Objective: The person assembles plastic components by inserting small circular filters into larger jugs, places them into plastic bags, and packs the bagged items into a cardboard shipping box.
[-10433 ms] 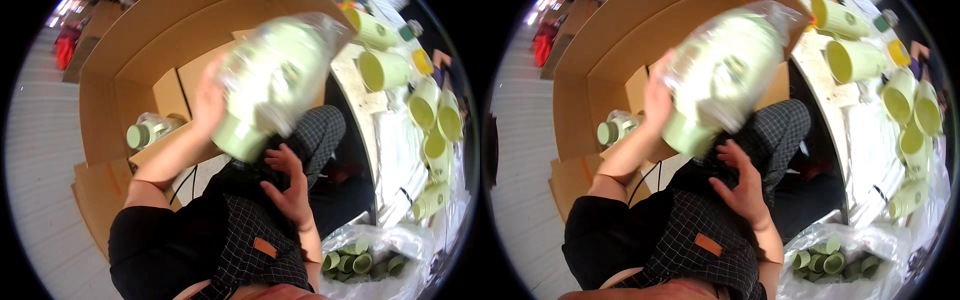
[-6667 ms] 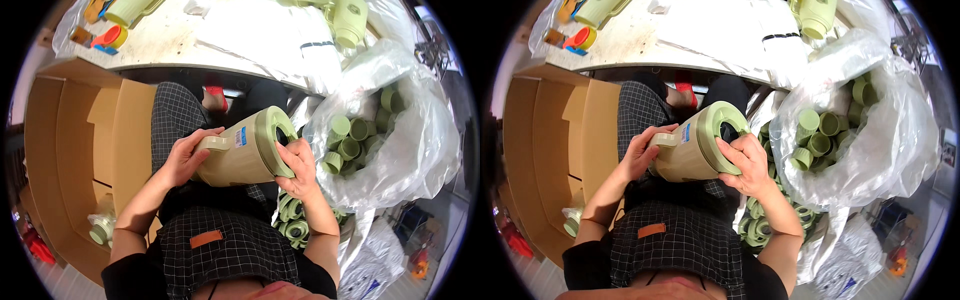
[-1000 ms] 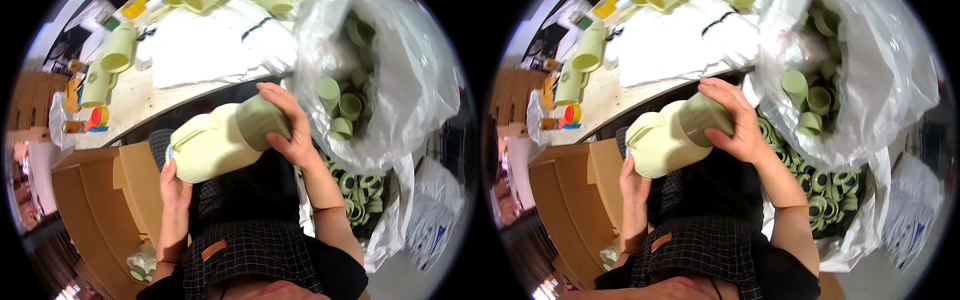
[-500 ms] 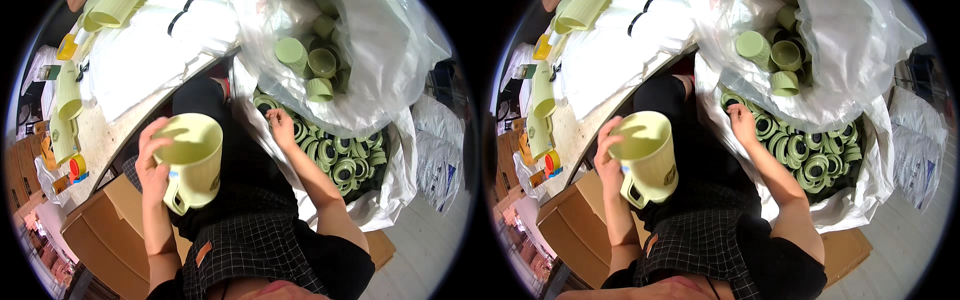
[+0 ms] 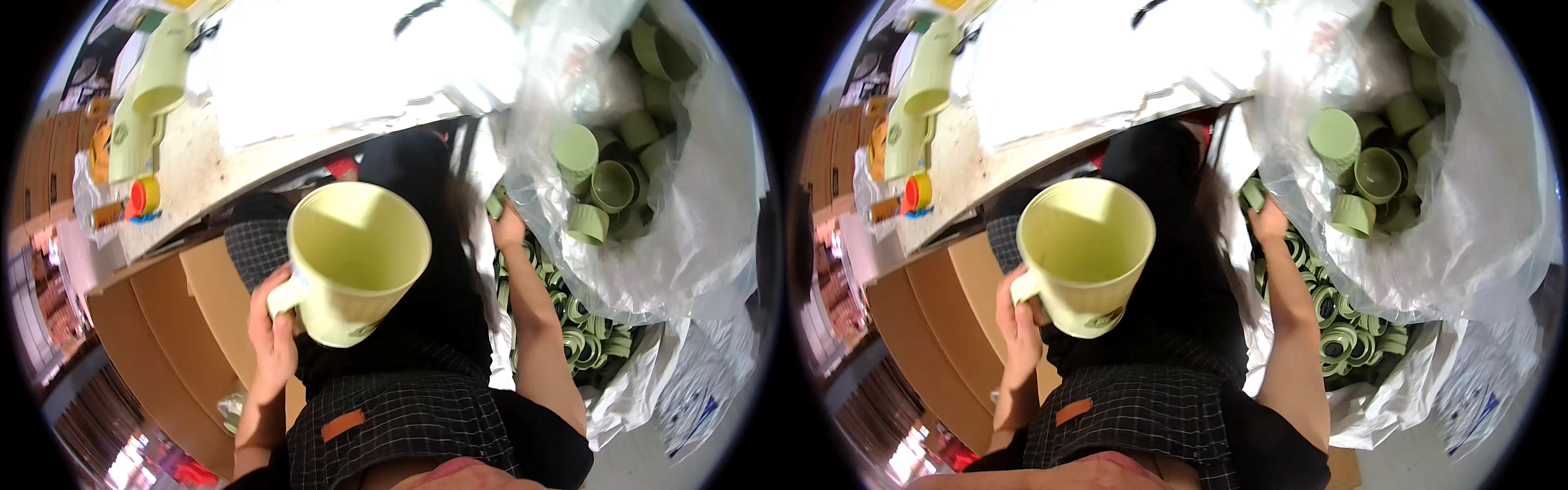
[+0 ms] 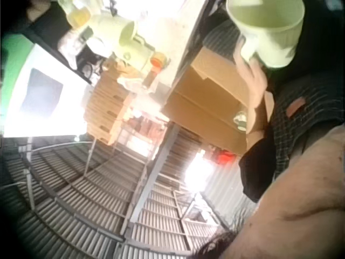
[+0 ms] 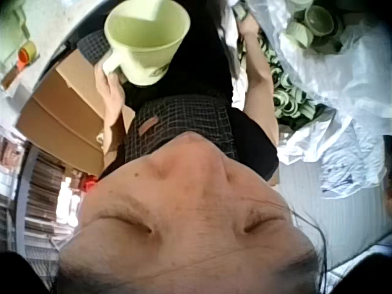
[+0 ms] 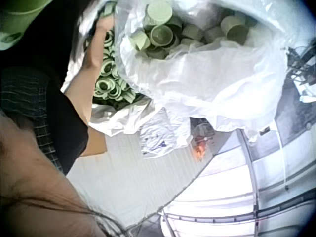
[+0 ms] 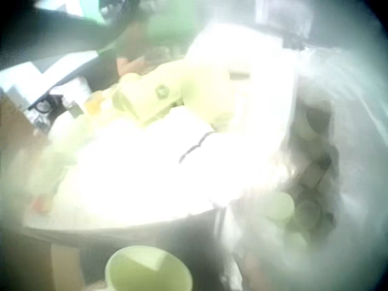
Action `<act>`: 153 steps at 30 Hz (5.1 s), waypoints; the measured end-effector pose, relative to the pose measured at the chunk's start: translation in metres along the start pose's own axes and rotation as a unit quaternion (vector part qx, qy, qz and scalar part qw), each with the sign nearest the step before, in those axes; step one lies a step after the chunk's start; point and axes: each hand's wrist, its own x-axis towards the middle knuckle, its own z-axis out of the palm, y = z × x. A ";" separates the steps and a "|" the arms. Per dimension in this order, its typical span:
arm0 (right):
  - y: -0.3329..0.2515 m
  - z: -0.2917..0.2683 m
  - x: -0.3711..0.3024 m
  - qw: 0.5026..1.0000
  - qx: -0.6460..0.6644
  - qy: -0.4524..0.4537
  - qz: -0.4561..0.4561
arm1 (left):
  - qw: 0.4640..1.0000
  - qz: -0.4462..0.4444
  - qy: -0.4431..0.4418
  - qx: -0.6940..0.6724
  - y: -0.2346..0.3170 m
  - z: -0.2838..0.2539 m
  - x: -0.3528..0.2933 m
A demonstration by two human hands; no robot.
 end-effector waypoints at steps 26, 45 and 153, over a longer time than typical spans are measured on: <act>-0.266 -0.238 -0.151 0.783 0.173 -0.073 -0.593 | 0.983 0.079 -0.053 -0.154 -0.020 -0.003 -0.033; -0.289 -0.284 -0.091 0.881 0.194 -0.169 -0.397 | 0.979 0.157 -0.003 -0.130 -0.027 0.000 -0.049; -0.695 -0.051 0.114 0.820 -0.057 0.205 -0.531 | 0.910 0.137 0.162 0.356 -0.096 -0.174 -0.047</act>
